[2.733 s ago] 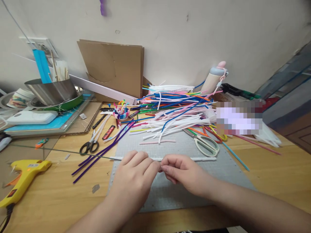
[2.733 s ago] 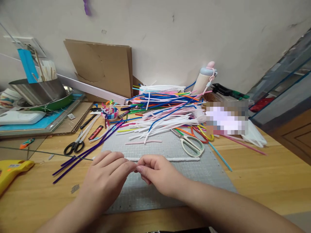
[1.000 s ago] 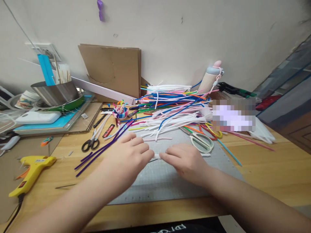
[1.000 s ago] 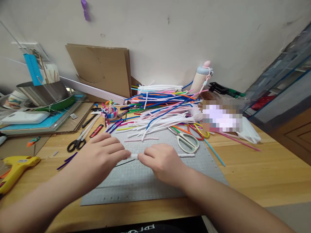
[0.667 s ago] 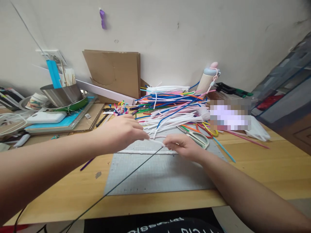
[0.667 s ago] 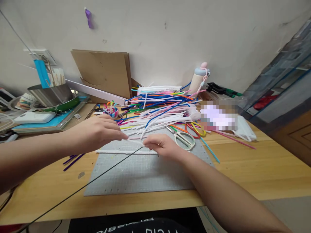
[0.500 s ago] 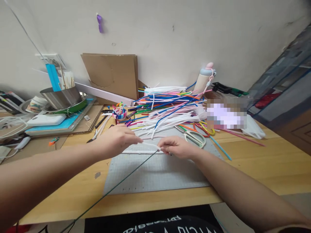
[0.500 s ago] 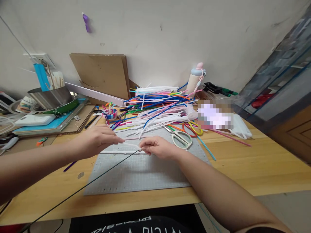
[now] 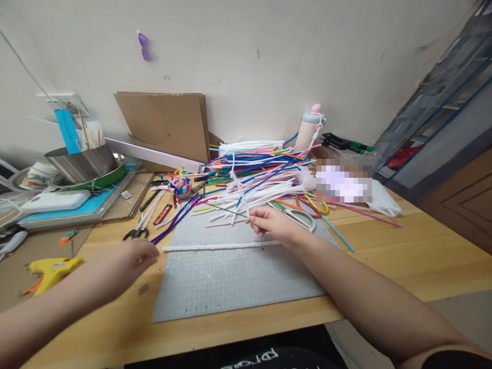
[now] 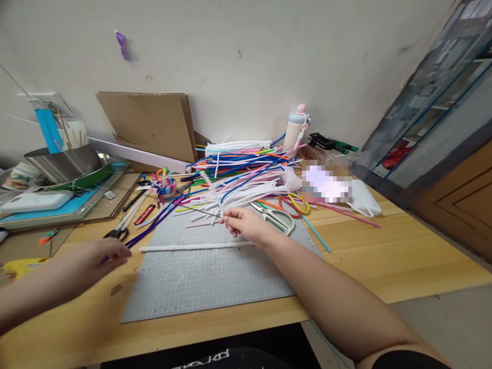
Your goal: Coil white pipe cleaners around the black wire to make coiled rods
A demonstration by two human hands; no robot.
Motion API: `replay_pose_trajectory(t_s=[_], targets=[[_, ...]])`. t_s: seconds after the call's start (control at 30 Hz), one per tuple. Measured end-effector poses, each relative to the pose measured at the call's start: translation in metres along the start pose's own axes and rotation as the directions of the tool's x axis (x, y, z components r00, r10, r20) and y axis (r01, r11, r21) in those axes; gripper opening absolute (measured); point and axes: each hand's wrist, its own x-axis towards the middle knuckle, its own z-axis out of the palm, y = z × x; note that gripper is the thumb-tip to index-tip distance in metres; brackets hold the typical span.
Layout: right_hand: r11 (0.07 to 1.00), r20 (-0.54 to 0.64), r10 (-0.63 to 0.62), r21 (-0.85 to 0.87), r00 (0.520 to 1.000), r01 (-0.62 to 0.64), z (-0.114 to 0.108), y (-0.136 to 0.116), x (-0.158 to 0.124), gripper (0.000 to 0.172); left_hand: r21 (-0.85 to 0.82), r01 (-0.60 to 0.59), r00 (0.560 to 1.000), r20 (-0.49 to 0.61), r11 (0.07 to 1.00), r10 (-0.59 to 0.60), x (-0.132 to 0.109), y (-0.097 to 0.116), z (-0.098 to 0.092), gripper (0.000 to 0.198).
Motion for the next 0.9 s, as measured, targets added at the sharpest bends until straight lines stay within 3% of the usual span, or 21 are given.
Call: replay_pose_trajectory(t_s=[0.07,0.17,0.27,0.33,0.4,0.47,0.53,0.6,0.7,0.8,0.9], targets=[[0.995,0.004,0.04,0.096,0.999,-0.04,0.008,0.002,-0.003,0.028,-0.018,-0.094,0.994,0.057,0.995,0.094,-0.005,0.029,0.01,0.019],[0.966,0.071,0.094,0.233,0.993,-0.108,0.021,0.001,-0.01,0.027,-0.023,-0.26,0.949,-0.192,0.965,0.25,-0.002,0.079,0.028,0.018],[0.93,0.152,0.128,0.326,0.98,-0.172,0.031,-0.004,-0.018,0.024,-0.152,-0.246,0.925,-0.331,0.957,0.186,0.018,0.108,0.048,0.016],[0.878,0.229,0.161,0.411,0.96,-0.245,0.034,-0.009,-0.022,0.019,-0.335,-0.179,0.912,-0.409,0.925,0.029,0.036,0.114,0.058,0.017],[0.782,0.34,0.196,0.512,0.92,-0.356,0.036,-0.012,-0.025,0.015,-0.472,-0.186,0.897,-0.439,0.862,-0.046,0.053,0.114,0.064,0.024],[0.677,0.435,0.211,0.581,0.875,-0.452,0.036,-0.013,-0.026,0.013,-0.533,-0.245,0.905,-0.425,0.809,-0.006,0.065,0.111,0.066,0.021],[0.635,0.466,0.214,0.602,0.859,-0.485,0.036,-0.012,-0.025,0.011,-0.53,-0.282,0.911,-0.41,0.8,0.048,0.071,0.107,0.067,0.012],[0.644,0.452,0.213,0.602,0.866,-0.472,0.038,-0.01,-0.025,0.01,-0.487,-0.261,0.908,-0.417,0.833,0.04,0.071,0.104,0.067,0.008],[0.734,0.353,0.192,0.568,0.916,-0.373,0.044,-0.006,-0.024,0.014,-0.415,-0.18,0.899,-0.437,0.892,-0.022,0.067,0.102,0.069,0.007],[0.855,0.145,0.141,0.481,0.979,-0.195,0.054,-0.002,-0.026,0.02,-0.409,-0.103,0.895,-0.435,0.907,-0.095,0.064,0.103,0.072,0.011],[0.92,-0.031,0.108,0.381,0.994,-0.089,0.063,0.0,-0.028,0.027,-0.497,-0.05,0.921,-0.359,0.866,-0.152,0.062,0.104,0.076,0.021]])
